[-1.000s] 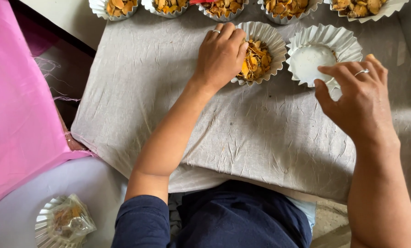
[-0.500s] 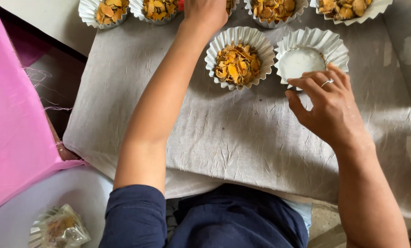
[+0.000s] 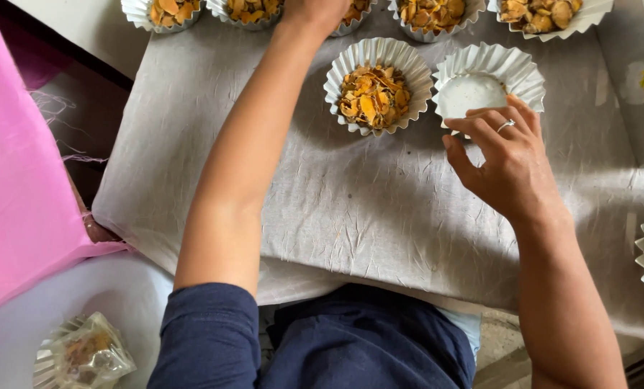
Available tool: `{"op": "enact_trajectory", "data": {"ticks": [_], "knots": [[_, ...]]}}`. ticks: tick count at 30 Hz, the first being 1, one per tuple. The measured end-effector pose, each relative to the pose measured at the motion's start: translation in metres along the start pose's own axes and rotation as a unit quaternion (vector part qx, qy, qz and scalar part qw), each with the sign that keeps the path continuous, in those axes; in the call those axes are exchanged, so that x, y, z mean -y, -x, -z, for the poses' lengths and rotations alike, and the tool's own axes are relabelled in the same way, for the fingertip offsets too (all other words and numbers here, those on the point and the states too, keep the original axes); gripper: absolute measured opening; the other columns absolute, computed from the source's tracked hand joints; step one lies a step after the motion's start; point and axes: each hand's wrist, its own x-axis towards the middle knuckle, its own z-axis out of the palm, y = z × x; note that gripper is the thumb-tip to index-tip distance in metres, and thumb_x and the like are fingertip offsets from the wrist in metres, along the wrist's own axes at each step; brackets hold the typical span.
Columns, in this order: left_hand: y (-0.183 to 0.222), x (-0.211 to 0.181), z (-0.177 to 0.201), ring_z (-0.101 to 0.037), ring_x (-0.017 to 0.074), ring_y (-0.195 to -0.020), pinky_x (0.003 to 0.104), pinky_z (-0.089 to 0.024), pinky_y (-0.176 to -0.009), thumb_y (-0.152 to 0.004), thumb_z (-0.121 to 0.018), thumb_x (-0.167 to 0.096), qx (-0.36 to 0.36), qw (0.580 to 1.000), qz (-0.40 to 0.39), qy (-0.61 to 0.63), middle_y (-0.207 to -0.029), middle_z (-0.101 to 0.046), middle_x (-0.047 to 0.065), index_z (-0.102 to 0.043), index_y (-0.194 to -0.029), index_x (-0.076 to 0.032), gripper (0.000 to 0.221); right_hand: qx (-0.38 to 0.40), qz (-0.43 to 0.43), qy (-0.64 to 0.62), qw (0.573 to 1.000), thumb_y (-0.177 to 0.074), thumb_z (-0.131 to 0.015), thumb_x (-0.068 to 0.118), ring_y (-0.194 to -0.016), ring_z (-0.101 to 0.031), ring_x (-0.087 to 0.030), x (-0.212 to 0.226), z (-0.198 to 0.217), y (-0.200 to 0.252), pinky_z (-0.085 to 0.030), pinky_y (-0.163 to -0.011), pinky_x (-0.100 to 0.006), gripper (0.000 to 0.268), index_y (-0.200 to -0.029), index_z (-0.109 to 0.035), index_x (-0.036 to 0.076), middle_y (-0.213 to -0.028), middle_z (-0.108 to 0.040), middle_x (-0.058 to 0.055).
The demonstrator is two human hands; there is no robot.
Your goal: Preparing and arranging tea leaves in cupcake liners by adding material from a bag and brushing with liquid.
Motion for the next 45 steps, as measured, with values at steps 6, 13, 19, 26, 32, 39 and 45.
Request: {"op": "enact_trajectory", "data": {"ticks": [6,13,19,26,32,39,45], "knots": [[0.01,-0.001,0.015,-0.069,0.0156,-0.092,0.029,-0.058,-0.08,-0.111,-0.049,-0.031,-0.056,0.994,0.035,0.087,-0.111,-0.072,0.004,-0.052,-0.136,-0.017,0.029,-0.059,0.055,0.018,0.997,-0.105,-0.079,0.003,-0.106,-0.073,-0.028,-0.011,-0.005,-0.015,-0.041,-0.122,-0.053,0.018,-0.122,-0.076,0.0,-0.112,-0.078,-0.014],[0.026,-0.032,0.023,-0.07,0.0146,-0.089,0.027,-0.06,-0.076,-0.109,-0.044,-0.042,-0.127,0.976,0.071,0.163,-0.101,-0.067,0.003,-0.053,-0.112,-0.017,0.026,0.088,0.047,-0.09,0.991,-0.103,-0.063,0.004,-0.1,-0.072,-0.031,0.039,-0.023,-0.116,-0.053,-0.105,-0.05,0.03,-0.131,-0.069,-0.003,-0.112,-0.076,-0.02],[0.049,-0.001,0.01,-0.064,0.0133,-0.091,0.028,-0.056,-0.081,-0.109,-0.048,-0.037,-0.083,0.974,0.093,0.187,-0.101,-0.062,0.002,-0.05,-0.118,-0.015,0.024,0.228,-0.038,0.042,0.972,-0.096,-0.068,0.034,-0.121,-0.053,-0.034,0.026,-0.089,-0.117,-0.036,-0.105,-0.052,0.031,-0.121,-0.073,0.015,-0.128,-0.066,-0.014],[0.047,-0.02,0.01,-0.047,0.0073,-0.066,0.024,-0.042,-0.06,-0.106,-0.051,-0.041,-0.066,0.97,0.1,0.212,-0.085,-0.055,-0.002,-0.049,-0.112,-0.016,0.026,0.065,-0.037,-0.075,0.994,-0.101,-0.074,0.017,-0.094,-0.056,-0.033,0.022,-0.073,-0.096,-0.042,-0.089,-0.047,0.014,-0.112,-0.082,0.013,-0.1,-0.071,-0.009],[0.055,-0.043,0.005,-0.055,0.0115,-0.077,0.027,-0.048,-0.063,-0.097,-0.064,-0.038,-0.084,0.936,0.097,0.328,-0.086,-0.059,0.007,-0.036,-0.098,-0.016,0.036,-0.044,-0.275,-0.311,0.909,-0.101,-0.076,0.005,-0.084,-0.079,-0.014,0.036,-0.036,-0.086,-0.064,-0.064,-0.022,0.016,-0.114,-0.068,0.0,-0.095,-0.079,-0.012],[0.071,-0.055,-0.002,-0.068,0.0187,-0.089,0.027,-0.061,-0.075,-0.106,-0.057,-0.037,0.042,0.96,-0.001,0.275,-0.105,-0.066,0.008,-0.05,-0.121,-0.011,0.031,-0.129,-0.368,-0.523,0.758,-0.099,-0.069,0.009,-0.092,-0.081,-0.017,0.04,-0.051,-0.083,-0.072,-0.083,-0.023,0.014,-0.11,-0.068,0.001,-0.102,-0.078,-0.013],[0.058,-0.053,0.012,-0.062,0.0187,-0.08,0.03,-0.054,-0.071,-0.109,-0.045,-0.029,0.065,0.988,-0.112,0.085,-0.097,-0.062,0.008,-0.056,-0.108,-0.006,0.026,-0.168,-0.338,-0.526,0.762,-0.102,-0.068,0.011,-0.098,-0.081,-0.02,0.032,-0.054,-0.076,-0.071,-0.089,-0.026,0.015,-0.112,-0.067,0.0,-0.106,-0.077,-0.015]]}}
